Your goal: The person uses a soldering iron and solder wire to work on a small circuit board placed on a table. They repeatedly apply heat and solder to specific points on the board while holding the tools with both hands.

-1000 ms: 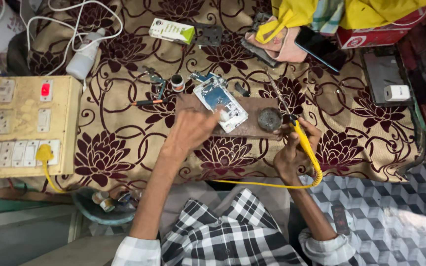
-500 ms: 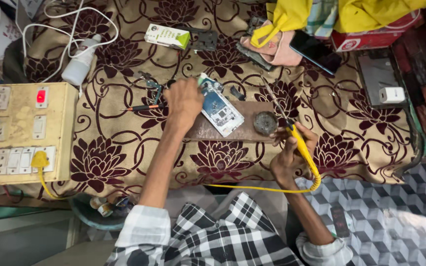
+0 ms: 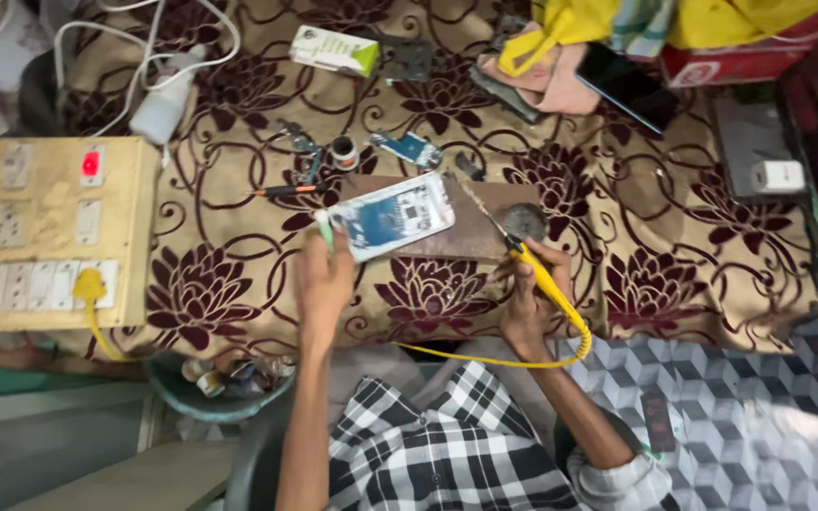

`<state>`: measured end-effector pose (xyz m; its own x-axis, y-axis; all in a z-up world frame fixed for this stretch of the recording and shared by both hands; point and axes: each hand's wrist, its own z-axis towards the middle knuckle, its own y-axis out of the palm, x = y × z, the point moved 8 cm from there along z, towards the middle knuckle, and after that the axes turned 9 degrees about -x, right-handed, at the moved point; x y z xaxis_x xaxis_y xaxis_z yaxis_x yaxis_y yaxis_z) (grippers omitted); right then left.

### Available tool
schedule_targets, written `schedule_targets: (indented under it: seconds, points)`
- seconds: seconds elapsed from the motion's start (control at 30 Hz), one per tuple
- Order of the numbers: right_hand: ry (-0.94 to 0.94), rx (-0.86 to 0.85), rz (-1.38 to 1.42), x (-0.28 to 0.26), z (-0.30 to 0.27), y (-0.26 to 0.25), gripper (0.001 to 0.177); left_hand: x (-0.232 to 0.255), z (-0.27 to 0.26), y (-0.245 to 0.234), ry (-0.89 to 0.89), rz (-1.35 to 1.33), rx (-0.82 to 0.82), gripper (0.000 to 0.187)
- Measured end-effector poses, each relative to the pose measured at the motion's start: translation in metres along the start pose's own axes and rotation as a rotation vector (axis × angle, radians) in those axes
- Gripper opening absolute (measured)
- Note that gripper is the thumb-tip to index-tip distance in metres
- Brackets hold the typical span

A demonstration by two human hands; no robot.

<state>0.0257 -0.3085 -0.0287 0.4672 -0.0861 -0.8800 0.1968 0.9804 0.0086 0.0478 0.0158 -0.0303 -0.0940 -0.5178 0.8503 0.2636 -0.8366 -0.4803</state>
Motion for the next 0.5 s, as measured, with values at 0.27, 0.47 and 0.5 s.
schedule_targets:
  seconds: [0.27, 0.47, 0.5]
  points:
    - [0.082, -0.079, 0.135, 0.012, -0.014, 0.016, 0.039, -0.020, -0.072, 0.086, -0.532, -0.900, -0.085, 0.039]
    - [0.111, 0.066, 0.066, 0.008, -0.009, -0.002, 0.034, 0.035, -0.094, 0.098, -0.617, -0.987, -0.118, 0.031]
    - [0.099, 0.066, 0.029, 0.005, -0.007, -0.005, 0.034, 0.041, -0.097, 0.095, -0.624, -1.033, -0.099, 0.029]
